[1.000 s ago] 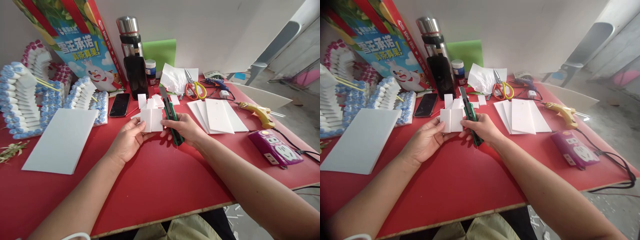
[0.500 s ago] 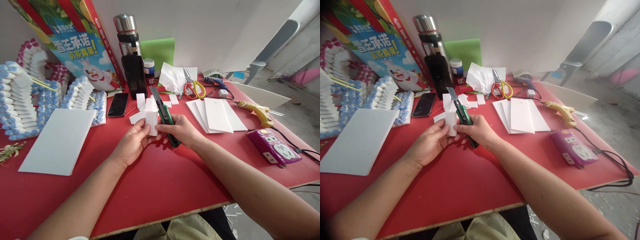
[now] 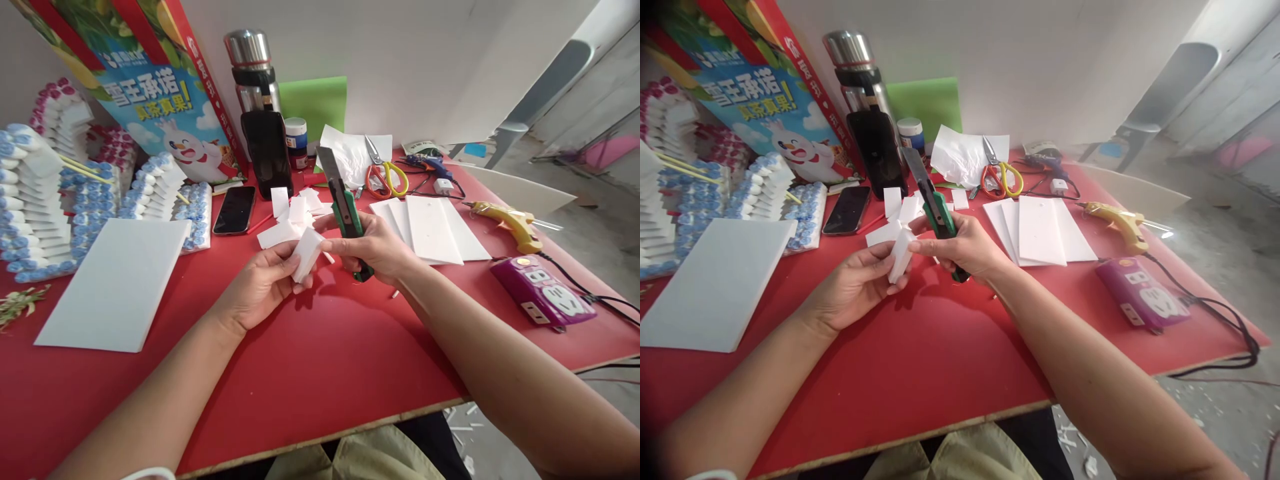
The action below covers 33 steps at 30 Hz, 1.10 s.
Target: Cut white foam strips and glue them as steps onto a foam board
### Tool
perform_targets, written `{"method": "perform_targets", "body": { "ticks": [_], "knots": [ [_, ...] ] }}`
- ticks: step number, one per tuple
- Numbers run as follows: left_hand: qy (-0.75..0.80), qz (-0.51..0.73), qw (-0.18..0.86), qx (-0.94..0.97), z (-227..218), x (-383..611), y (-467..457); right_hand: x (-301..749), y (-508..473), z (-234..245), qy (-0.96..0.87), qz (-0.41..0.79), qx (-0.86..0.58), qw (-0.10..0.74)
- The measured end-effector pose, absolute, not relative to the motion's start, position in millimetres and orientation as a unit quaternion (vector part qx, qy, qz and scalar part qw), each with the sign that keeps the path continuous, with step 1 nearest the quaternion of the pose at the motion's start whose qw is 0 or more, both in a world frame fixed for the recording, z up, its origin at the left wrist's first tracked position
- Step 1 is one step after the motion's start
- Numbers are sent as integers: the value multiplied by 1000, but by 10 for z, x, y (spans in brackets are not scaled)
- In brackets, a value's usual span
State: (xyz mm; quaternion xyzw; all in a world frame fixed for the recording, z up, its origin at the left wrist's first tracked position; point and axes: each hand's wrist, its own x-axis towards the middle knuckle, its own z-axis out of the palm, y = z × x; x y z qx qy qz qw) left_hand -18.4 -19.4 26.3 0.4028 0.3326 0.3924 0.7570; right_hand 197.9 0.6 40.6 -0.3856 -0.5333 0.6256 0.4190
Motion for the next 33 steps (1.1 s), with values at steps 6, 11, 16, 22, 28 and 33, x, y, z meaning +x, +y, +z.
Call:
{"method": "perform_targets", "body": {
  "ticks": [6, 11, 16, 22, 28, 33],
  "knots": [
    [289, 370, 797, 380, 269, -164, -227, 1924, -12, 345, -555, 671, -321, 373],
    [314, 392, 774, 386, 241, -138, -194, 1885, -55, 369, -560, 640, -332, 408],
    [379, 367, 737, 423, 225, -131, -194, 1945, -28, 384, -650, 522, -380, 402],
    [351, 372, 724, 463, 247, -99, -234, 1931, -5, 323, -720, 433, -364, 401],
    [358, 367, 761, 398, 278, -90, -254, 1851, -51, 305, -737, 438, -315, 408],
    [350, 363, 793, 342, 265, -110, -249, 1828, -79, 346, -739, 448, -308, 398]
  ]
}}
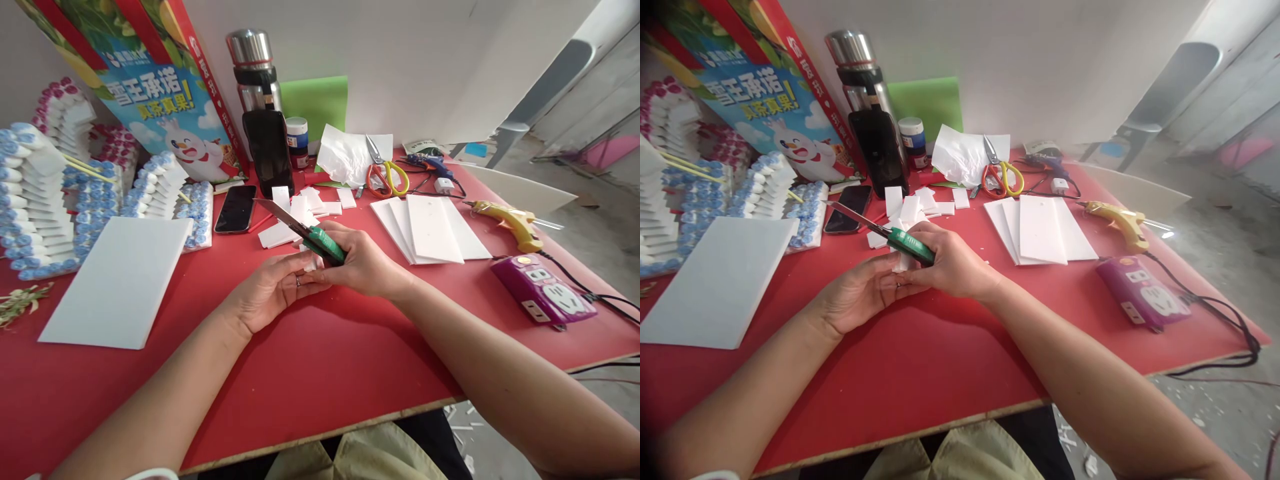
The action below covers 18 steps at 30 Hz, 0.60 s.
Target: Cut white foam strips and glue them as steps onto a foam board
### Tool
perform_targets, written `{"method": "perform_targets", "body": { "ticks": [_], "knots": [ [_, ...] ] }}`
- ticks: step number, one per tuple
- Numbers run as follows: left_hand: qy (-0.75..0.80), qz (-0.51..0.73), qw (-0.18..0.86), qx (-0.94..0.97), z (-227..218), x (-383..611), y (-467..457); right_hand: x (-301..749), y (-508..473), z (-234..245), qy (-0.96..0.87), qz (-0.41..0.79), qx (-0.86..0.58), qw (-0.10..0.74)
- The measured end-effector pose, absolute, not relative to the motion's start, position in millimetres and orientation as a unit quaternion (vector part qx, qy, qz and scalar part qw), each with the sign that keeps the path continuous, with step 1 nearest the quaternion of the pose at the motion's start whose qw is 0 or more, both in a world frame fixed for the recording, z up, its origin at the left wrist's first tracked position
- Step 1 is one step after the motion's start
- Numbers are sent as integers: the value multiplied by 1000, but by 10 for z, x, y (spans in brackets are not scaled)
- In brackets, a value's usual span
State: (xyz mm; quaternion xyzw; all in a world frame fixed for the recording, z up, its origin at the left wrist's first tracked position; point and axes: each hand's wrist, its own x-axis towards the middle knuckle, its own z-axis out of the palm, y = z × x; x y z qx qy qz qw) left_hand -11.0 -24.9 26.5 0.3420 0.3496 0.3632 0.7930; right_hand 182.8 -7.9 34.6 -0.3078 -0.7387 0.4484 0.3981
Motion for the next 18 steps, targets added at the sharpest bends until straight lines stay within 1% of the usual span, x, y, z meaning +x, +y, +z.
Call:
{"method": "perform_targets", "body": {
  "ticks": [5, 8, 11, 18],
  "knots": [
    [360, 372, 794, 318, 253, -95, -239, 1843, -68, 384, -745, 450, -301, 389],
    [364, 398, 791, 288, 281, -95, -226, 1896, -31, 384, -752, 428, -332, 376],
    [360, 413, 796, 258, 323, -113, -203, 1947, 11, 367, -741, 437, -358, 363],
    [335, 393, 826, 226, 323, -129, -193, 1952, 20, 341, -736, 461, -374, 326]
  ]
}}
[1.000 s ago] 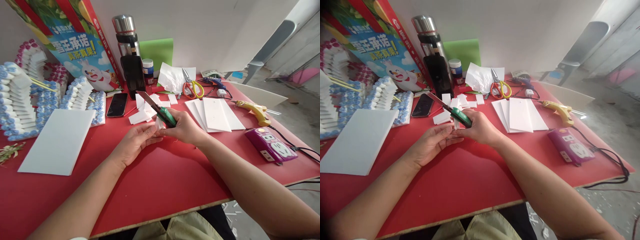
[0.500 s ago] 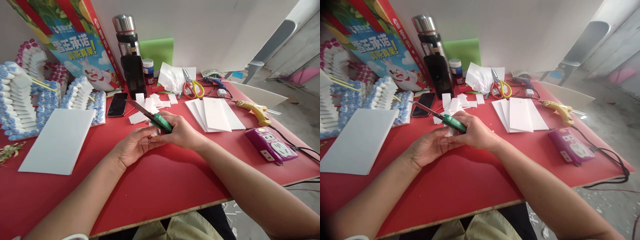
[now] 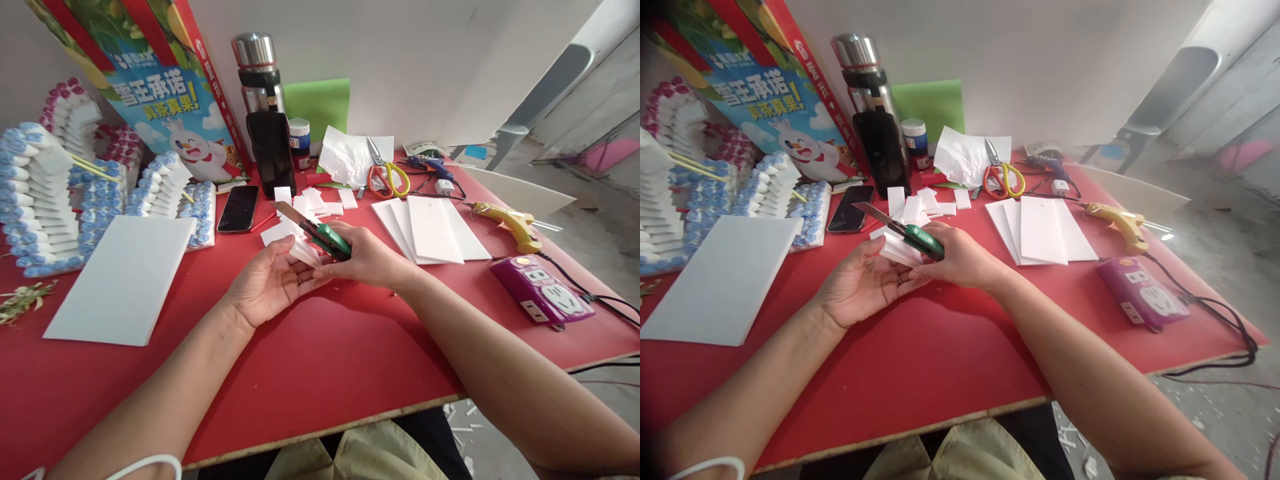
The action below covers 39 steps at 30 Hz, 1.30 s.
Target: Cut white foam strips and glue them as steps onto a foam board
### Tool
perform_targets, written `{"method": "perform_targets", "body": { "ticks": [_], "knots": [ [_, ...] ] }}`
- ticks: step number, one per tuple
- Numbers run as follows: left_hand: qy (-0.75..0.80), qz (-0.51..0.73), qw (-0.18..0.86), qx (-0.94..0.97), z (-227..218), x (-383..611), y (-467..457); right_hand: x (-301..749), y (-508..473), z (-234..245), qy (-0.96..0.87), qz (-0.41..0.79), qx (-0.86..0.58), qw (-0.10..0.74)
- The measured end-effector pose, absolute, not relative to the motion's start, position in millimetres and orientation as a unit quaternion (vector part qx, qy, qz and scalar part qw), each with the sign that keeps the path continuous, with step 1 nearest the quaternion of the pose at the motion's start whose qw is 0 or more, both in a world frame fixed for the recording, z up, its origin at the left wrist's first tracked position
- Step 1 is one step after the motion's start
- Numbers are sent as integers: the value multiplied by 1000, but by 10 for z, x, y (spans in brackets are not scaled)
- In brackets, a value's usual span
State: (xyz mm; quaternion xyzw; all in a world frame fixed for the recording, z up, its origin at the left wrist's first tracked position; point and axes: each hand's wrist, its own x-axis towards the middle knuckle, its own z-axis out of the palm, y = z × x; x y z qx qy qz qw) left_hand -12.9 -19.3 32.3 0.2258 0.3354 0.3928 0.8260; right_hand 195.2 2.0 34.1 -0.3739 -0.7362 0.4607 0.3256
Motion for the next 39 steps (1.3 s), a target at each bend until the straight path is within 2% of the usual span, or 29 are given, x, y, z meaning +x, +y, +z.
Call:
{"method": "perform_targets", "body": {
  "ticks": [10, 21, 24, 28, 33, 37, 39],
  "knots": [
    [318, 407, 821, 244, 275, -99, -219, 1886, -20, 340, -741, 413, -414, 330],
    [331, 374, 811, 305, 260, -151, -238, 1895, -22, 324, -762, 400, -392, 325],
    [344, 385, 763, 388, 277, -109, -254, 1887, -13, 292, -781, 369, -358, 354],
    [366, 439, 624, 533, 303, -58, -290, 1904, -12, 320, -769, 334, -351, 417],
    [383, 467, 476, 639, 361, -30, -351, 1970, 0, 394, -586, 529, -465, 402],
    [415, 474, 424, 651, 417, -10, -374, 2015, 43, 366, -468, 638, -450, 415],
    [430, 482, 400, 650, 430, -8, -373, 2015, 40, 364, -447, 671, -442, 393]
  ]
}}
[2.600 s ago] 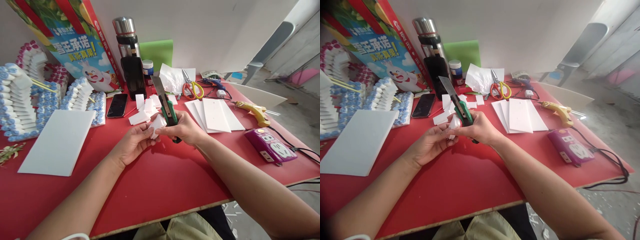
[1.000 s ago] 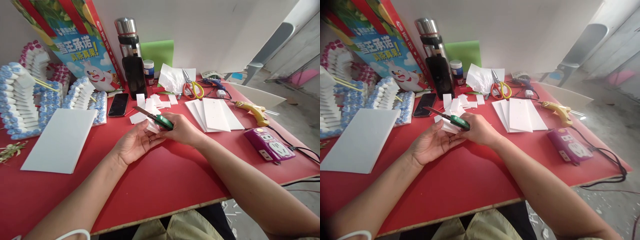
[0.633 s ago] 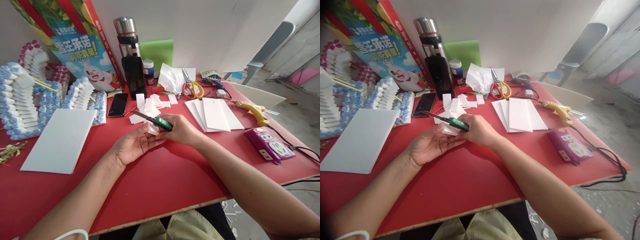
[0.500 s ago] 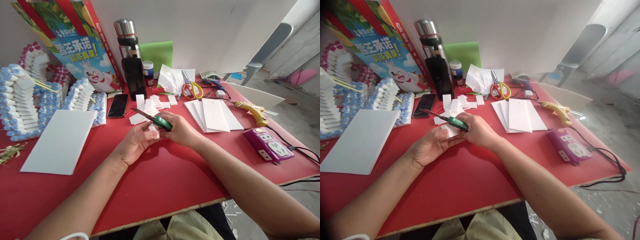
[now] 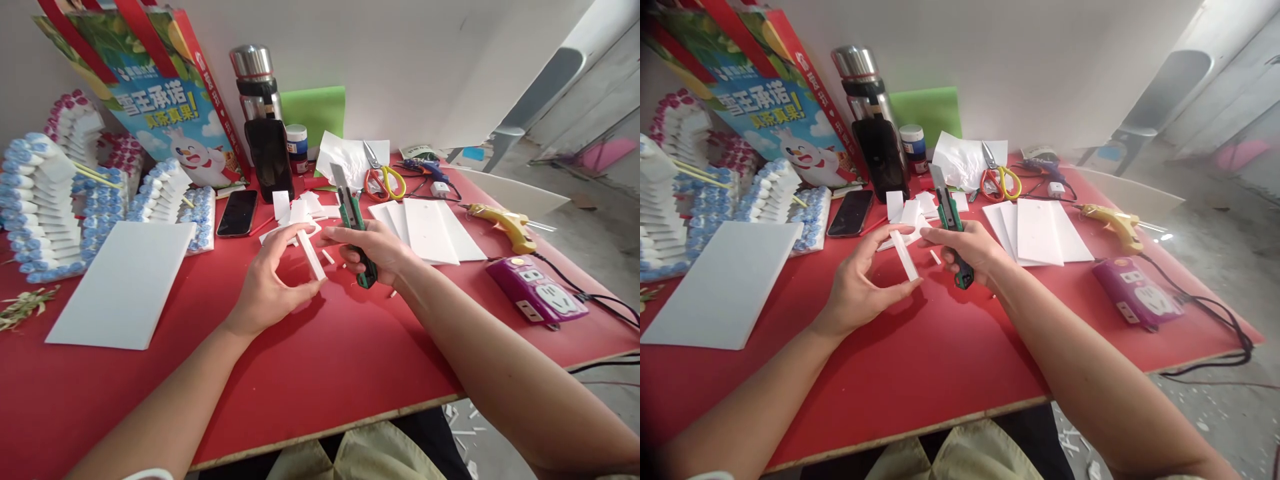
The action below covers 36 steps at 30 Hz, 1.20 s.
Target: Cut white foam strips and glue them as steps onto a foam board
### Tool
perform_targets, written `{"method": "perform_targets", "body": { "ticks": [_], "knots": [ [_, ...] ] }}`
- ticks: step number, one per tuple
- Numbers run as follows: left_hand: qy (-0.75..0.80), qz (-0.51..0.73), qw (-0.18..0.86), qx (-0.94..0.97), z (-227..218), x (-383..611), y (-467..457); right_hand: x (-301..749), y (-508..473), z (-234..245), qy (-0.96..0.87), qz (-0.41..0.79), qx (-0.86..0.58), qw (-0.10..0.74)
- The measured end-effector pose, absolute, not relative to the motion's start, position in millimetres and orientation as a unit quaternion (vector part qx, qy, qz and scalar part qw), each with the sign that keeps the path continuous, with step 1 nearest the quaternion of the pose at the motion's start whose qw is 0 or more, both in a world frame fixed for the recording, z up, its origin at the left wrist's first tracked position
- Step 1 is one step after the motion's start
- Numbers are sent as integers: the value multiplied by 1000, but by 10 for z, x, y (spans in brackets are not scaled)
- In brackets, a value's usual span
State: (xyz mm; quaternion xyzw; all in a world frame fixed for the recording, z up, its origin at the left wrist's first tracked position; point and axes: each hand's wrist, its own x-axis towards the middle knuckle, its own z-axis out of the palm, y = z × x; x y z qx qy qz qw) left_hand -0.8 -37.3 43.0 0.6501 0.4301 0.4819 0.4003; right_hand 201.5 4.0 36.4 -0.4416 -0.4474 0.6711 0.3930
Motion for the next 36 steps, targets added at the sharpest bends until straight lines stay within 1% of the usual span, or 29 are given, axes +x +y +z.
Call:
{"method": "perform_targets", "body": {
  "ticks": [4, 6, 11, 18, 23, 26, 27, 29, 32, 34, 36],
  "knots": [
    [448, 486, 362, 658, 412, -30, -355, 1949, -39, 425, -467, 723, -422, 286],
    [451, 472, 338, 678, 391, -47, -346, 1901, -80, 456, -469, 730, -420, 265],
    [442, 460, 314, 703, 348, -62, -345, 1851, -101, 460, -468, 725, -417, 286],
    [426, 451, 300, 725, 265, -63, -327, 1877, -78, 436, -465, 736, -403, 283],
    [430, 438, 236, 753, 208, -82, -299, 1868, -76, 447, -439, 761, -394, 270],
    [441, 439, 226, 749, 194, -93, -281, 1889, -61, 431, -442, 767, -391, 251],
    [447, 445, 219, 744, 188, -107, -264, 1910, -50, 425, -453, 753, -406, 252],
    [464, 462, 182, 734, 169, -160, -207, 1976, -13, 426, -486, 692, -457, 278],
    [507, 468, 75, 720, 134, -294, -82, 2126, 68, 466, -542, 543, -551, 328],
    [538, 453, 26, 710, 109, -391, 0, 2224, 121, 502, -577, 434, -616, 315],
    [551, 447, 3, 705, 83, -470, 66, 2284, 155, 517, -608, 360, -654, 270]
  ]
}}
